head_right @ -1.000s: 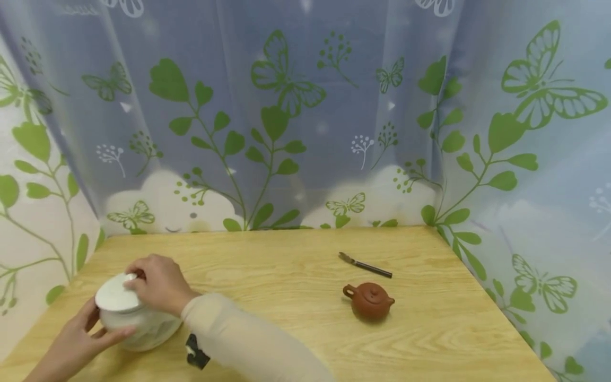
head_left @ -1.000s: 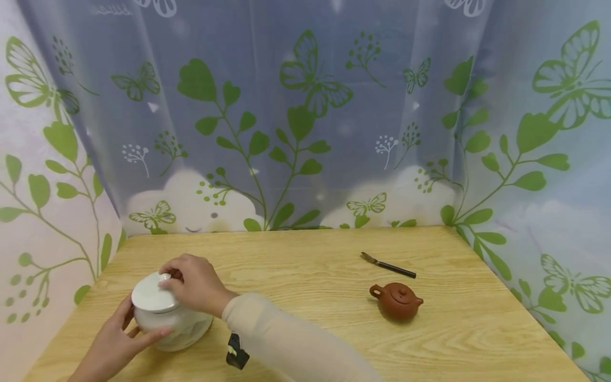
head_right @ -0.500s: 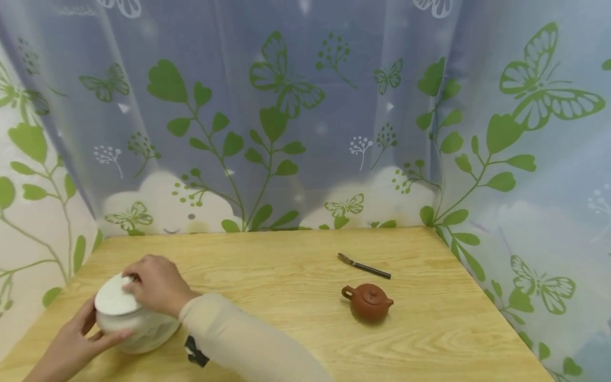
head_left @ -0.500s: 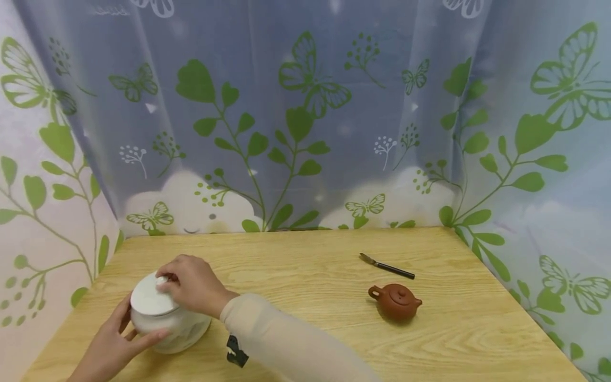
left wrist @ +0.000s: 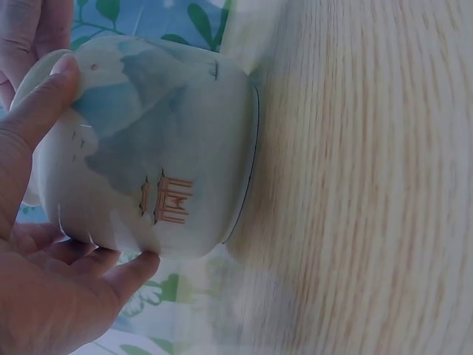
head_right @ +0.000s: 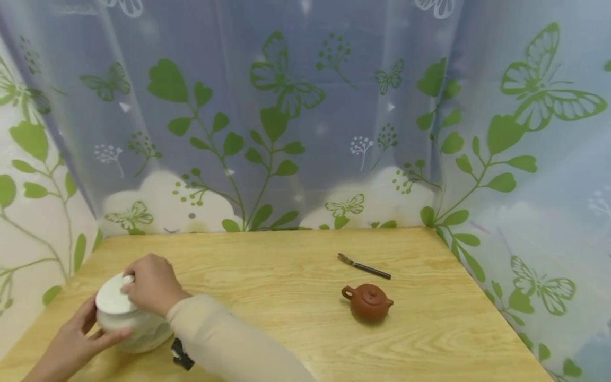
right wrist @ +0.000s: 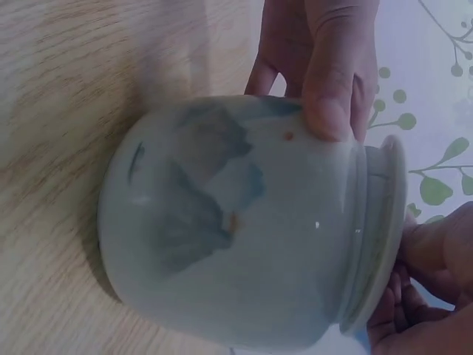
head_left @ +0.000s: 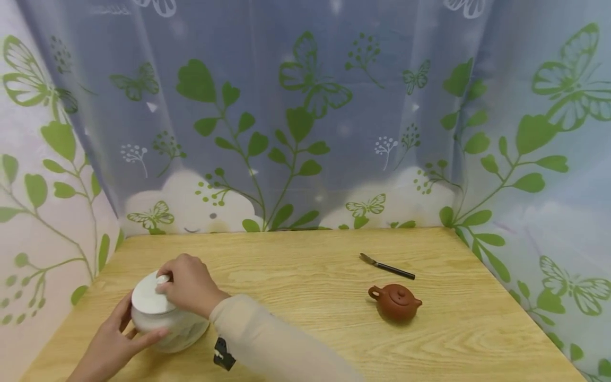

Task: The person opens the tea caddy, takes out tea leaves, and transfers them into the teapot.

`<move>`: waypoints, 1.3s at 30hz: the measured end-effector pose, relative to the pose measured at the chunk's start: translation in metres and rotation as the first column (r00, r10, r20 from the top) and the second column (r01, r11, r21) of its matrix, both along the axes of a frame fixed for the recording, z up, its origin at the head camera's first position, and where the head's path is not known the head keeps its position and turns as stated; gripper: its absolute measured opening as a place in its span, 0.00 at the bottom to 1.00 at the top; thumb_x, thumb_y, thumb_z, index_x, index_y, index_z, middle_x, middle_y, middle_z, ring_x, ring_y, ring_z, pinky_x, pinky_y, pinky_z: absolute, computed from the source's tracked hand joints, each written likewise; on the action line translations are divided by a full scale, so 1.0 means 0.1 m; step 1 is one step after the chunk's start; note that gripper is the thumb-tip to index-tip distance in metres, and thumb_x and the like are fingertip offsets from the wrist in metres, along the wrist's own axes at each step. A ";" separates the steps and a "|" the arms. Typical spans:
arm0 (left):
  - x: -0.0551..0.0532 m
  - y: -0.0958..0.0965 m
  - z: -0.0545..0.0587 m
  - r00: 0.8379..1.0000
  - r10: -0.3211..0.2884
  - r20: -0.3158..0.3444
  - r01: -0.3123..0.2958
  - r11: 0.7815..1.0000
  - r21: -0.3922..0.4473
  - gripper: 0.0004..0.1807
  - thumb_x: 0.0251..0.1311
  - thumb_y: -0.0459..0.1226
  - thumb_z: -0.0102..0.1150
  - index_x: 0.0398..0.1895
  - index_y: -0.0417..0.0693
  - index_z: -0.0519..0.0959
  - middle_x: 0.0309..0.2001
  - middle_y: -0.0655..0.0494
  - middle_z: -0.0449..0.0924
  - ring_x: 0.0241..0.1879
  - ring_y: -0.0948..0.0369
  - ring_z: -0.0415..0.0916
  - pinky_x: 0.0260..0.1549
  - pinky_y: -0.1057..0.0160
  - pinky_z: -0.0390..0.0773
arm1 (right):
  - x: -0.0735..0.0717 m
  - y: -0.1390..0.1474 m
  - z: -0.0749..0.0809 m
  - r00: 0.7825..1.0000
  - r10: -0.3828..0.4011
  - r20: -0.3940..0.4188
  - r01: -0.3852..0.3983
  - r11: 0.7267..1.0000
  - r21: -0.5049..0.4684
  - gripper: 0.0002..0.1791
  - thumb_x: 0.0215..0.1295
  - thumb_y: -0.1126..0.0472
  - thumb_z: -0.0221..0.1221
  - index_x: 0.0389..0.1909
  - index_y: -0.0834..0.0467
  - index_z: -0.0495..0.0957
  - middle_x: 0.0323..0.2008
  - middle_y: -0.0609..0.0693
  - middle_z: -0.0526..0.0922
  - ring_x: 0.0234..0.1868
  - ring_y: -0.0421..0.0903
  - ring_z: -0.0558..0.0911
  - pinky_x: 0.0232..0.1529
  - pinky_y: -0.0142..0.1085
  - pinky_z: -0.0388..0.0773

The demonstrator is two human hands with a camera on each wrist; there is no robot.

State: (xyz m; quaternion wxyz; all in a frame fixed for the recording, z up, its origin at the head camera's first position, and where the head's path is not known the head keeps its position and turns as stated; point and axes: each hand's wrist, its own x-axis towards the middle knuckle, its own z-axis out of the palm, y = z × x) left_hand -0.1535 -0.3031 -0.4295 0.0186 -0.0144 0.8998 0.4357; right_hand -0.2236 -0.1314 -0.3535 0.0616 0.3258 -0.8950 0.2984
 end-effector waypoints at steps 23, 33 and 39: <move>0.00 0.02 -0.03 0.998 -0.008 -0.064 0.009 1.000 0.015 0.57 0.58 0.44 0.66 0.76 0.41 0.32 0.73 0.30 0.39 0.68 0.30 0.44 0.56 0.37 0.64 | 0.02 -0.10 -0.01 0.994 -0.080 -0.069 0.091 0.980 0.175 0.05 0.53 0.54 0.70 0.32 0.46 0.86 0.30 0.33 0.80 0.34 0.31 0.75 0.35 0.18 0.66; 0.01 0.02 -0.04 0.997 0.002 -0.074 0.001 0.999 0.039 0.56 0.58 0.43 0.66 0.76 0.44 0.34 0.74 0.32 0.40 0.69 0.33 0.44 0.56 0.42 0.66 | 0.06 -0.08 -0.09 0.991 -0.072 -0.115 0.087 0.988 0.128 0.05 0.56 0.53 0.68 0.34 0.46 0.85 0.29 0.33 0.79 0.33 0.30 0.71 0.38 0.19 0.65; 0.01 0.02 -0.05 0.997 0.002 -0.081 0.001 0.999 0.039 0.56 0.58 0.43 0.66 0.77 0.44 0.34 0.74 0.32 0.40 0.69 0.33 0.44 0.56 0.45 0.68 | 0.04 -0.04 -0.09 0.996 -0.050 -0.078 0.057 0.995 0.084 0.07 0.57 0.53 0.68 0.36 0.47 0.85 0.31 0.34 0.79 0.33 0.29 0.70 0.37 0.18 0.65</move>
